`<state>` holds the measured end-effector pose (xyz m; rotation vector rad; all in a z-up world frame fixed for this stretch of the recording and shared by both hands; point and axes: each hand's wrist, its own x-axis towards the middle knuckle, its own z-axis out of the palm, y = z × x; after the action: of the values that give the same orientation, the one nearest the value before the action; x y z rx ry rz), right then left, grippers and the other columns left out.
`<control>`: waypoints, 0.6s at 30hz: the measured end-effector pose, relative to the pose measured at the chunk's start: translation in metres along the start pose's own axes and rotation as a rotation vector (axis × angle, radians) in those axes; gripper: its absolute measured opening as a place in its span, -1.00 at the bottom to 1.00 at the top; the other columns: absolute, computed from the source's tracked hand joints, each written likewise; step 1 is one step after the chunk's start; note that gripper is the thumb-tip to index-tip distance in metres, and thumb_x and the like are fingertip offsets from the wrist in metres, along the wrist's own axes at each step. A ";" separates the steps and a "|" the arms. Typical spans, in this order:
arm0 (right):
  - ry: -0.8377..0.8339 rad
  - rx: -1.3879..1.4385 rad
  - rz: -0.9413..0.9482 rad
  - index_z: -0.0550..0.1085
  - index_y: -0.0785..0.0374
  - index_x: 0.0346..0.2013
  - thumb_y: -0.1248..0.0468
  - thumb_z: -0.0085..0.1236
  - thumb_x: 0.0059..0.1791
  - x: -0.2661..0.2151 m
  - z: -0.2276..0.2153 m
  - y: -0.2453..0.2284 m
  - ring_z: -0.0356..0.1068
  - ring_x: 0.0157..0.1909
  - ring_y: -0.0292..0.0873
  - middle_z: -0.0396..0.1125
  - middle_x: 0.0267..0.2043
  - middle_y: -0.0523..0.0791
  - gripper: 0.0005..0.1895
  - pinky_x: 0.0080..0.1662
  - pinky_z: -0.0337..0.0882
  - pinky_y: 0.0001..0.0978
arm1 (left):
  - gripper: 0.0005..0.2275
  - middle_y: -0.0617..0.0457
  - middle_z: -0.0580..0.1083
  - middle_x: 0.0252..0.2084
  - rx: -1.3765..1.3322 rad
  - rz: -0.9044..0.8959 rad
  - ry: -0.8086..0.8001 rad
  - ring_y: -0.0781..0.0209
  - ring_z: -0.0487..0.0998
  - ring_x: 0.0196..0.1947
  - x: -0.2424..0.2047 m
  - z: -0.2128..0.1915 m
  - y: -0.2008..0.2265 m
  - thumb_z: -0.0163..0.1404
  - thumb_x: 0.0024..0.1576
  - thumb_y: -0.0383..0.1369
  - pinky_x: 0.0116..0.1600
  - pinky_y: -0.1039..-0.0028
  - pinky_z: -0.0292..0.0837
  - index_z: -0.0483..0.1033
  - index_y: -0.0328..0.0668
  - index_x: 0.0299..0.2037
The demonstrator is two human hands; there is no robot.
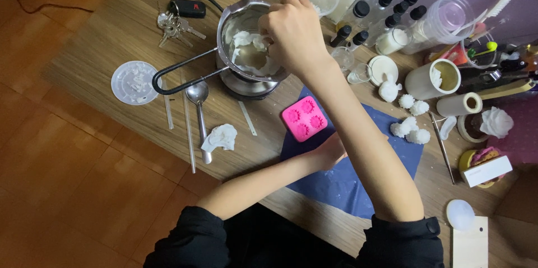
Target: Cleaning a small wax shape with a metal tool and pouring melted wax into a silicone mold
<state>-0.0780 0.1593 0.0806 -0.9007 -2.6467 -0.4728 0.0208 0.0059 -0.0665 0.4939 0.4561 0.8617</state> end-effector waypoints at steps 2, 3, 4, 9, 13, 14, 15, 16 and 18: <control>-0.027 0.002 -0.001 0.39 -0.01 -0.78 0.37 0.05 -0.65 0.000 0.001 0.000 0.15 -0.31 -0.12 0.18 -0.75 -0.28 -0.77 -0.43 0.11 -0.32 | -0.80 0.01 0.45 -0.27 -0.003 -0.003 0.001 0.25 0.46 -0.25 0.001 0.002 0.000 -0.32 0.18 -0.33 -0.13 0.37 0.39 0.37 -0.18 -0.21; -0.028 0.002 0.000 0.39 -0.01 -0.78 0.37 0.05 -0.65 0.000 0.001 -0.001 0.15 -0.31 -0.12 0.18 -0.75 -0.28 -0.77 -0.43 0.11 -0.32 | -0.80 0.01 0.45 -0.27 -0.005 -0.004 0.002 0.24 0.47 -0.25 0.001 0.002 0.000 -0.32 0.18 -0.33 -0.13 0.36 0.40 0.37 -0.18 -0.21; -0.027 0.019 0.002 0.40 -0.02 -0.79 0.34 0.03 -0.68 0.000 0.001 -0.002 0.15 -0.33 -0.11 0.17 -0.76 -0.28 -0.77 -0.43 0.11 -0.32 | -0.80 0.00 0.46 -0.27 -0.007 -0.006 0.002 0.23 0.47 -0.25 0.001 0.003 0.000 -0.32 0.18 -0.33 -0.12 0.36 0.40 0.38 -0.19 -0.21; -0.054 0.086 0.010 0.46 -0.09 -0.74 0.30 0.13 -0.54 0.001 -0.009 -0.005 0.18 -0.35 -0.12 0.23 -0.73 -0.29 -0.84 -0.42 0.20 -0.29 | -0.78 -0.03 0.48 -0.27 -0.013 -0.011 0.003 0.20 0.50 -0.25 0.003 0.004 0.001 -0.32 0.18 -0.34 -0.11 0.34 0.42 0.40 -0.22 -0.22; 0.013 0.169 0.017 0.51 0.05 -0.61 0.28 0.19 -0.24 -0.004 -0.053 0.002 0.23 -0.40 -0.10 0.26 -0.70 -0.22 -0.95 -0.51 0.28 -0.19 | -0.77 -0.05 0.49 -0.27 -0.024 -0.022 0.001 0.18 0.52 -0.26 0.007 0.004 -0.002 -0.32 0.19 -0.35 -0.10 0.33 0.43 0.42 -0.24 -0.23; 0.077 0.189 -0.001 0.51 0.04 -0.57 0.29 0.19 -0.25 -0.007 -0.064 0.006 0.21 -0.41 -0.14 0.32 -0.66 -0.27 -0.95 -0.55 0.24 -0.21 | -0.77 -0.06 0.50 -0.27 -0.027 -0.027 0.000 0.17 0.52 -0.26 0.009 0.010 -0.003 -0.32 0.19 -0.35 -0.10 0.32 0.43 0.42 -0.25 -0.23; 0.076 0.189 0.005 0.51 0.04 -0.57 0.29 0.19 -0.25 -0.021 -0.074 0.010 0.21 -0.41 -0.14 0.32 -0.66 -0.27 -0.95 -0.55 0.24 -0.21 | -0.77 -0.06 0.50 -0.27 -0.026 -0.034 -0.001 0.17 0.52 -0.26 0.007 0.014 0.004 -0.32 0.19 -0.35 -0.10 0.32 0.43 0.42 -0.25 -0.23; 0.085 0.174 0.007 0.44 0.08 -0.53 0.29 0.20 -0.17 -0.034 -0.084 0.014 0.18 -0.37 -0.10 0.28 -0.60 -0.23 -0.91 -0.43 0.19 -0.23 | -0.77 -0.11 0.50 -0.26 -0.046 -0.056 -0.013 0.15 0.53 -0.27 0.004 0.018 0.011 -0.23 0.16 -0.30 -0.11 0.38 0.44 0.44 -0.28 -0.22; 0.098 0.160 0.013 0.37 0.13 -0.50 0.28 0.21 -0.09 -0.068 -0.105 0.020 0.16 -0.32 -0.07 0.24 -0.53 -0.20 -0.83 -0.32 0.15 -0.24 | -0.75 -0.16 0.50 -0.25 -0.061 -0.081 -0.023 0.14 0.53 -0.28 -0.003 0.027 0.027 -0.14 0.13 -0.26 -0.13 0.44 0.45 0.46 -0.32 -0.21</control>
<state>0.0048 0.0962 0.1531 -0.8242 -2.5462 -0.2887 0.0183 0.0121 -0.0291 0.4263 0.4252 0.7886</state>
